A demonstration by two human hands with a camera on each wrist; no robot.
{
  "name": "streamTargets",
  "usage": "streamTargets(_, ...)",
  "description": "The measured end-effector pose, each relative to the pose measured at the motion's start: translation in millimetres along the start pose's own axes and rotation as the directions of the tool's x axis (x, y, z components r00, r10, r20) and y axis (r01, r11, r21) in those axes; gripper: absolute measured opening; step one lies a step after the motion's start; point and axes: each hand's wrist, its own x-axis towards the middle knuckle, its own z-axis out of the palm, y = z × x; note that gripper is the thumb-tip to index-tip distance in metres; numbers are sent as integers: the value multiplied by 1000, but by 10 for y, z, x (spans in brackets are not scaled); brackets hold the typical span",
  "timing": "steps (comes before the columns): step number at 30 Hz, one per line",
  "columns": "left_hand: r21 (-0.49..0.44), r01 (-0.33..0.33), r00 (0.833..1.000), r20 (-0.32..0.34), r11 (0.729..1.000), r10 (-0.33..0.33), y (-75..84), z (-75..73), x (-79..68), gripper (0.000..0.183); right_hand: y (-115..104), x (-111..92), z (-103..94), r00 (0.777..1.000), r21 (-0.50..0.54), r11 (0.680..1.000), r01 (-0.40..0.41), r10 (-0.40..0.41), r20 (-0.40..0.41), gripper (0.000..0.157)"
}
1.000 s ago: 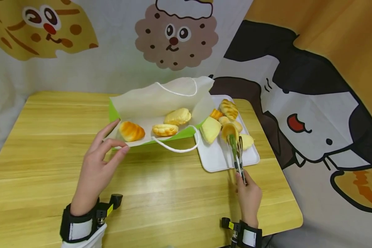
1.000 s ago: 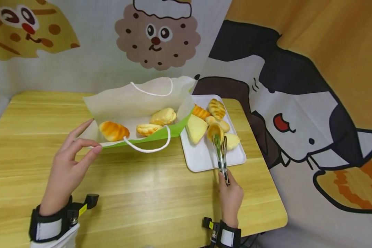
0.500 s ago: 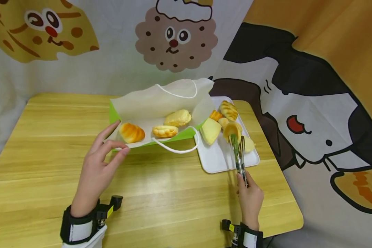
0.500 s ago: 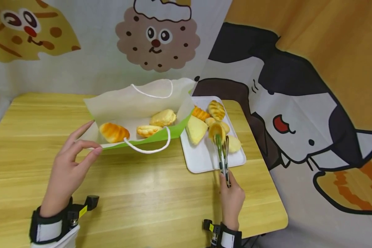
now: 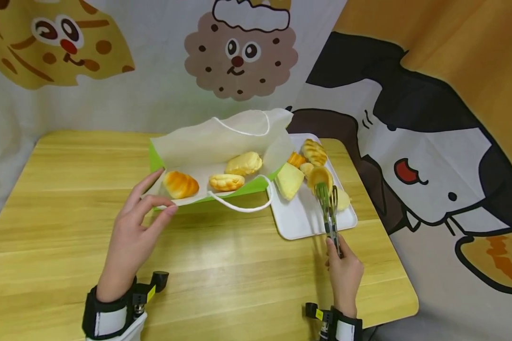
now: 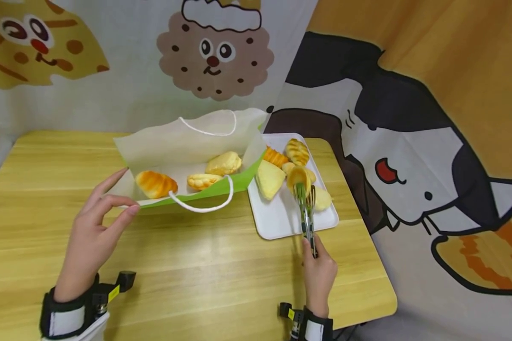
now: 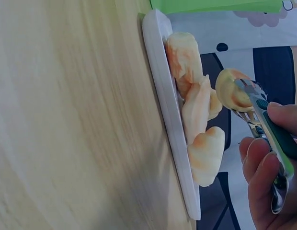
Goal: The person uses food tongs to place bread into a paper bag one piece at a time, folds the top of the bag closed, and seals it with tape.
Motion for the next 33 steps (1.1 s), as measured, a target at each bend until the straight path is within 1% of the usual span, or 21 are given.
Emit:
streamTargets(4,-3,19,1000,10,1000,-19,8,1,-11,10,1,-9,3,999,8,999,-34,34,11,42)
streamTargets(12,5,-7,1000,1,1000,7,6,4,-15,13,13,-19,-5,999,11,999,-44,44,12,41)
streamTargets(16,8,-9,1000,0,1000,9,12,1,-23,15,13,-28,-21,999,17,998,-53,53,14,42)
streamTargets(28,10,-16,1000,3,1000,16,25,1,-35,13,3,-27,-38,999,28,998,-48,47,19,42)
streamTargets(33,18,-5,1000,7,1000,4,45,5,-42,8,30,-34,-72,999,26,999,-38,38,15,42)
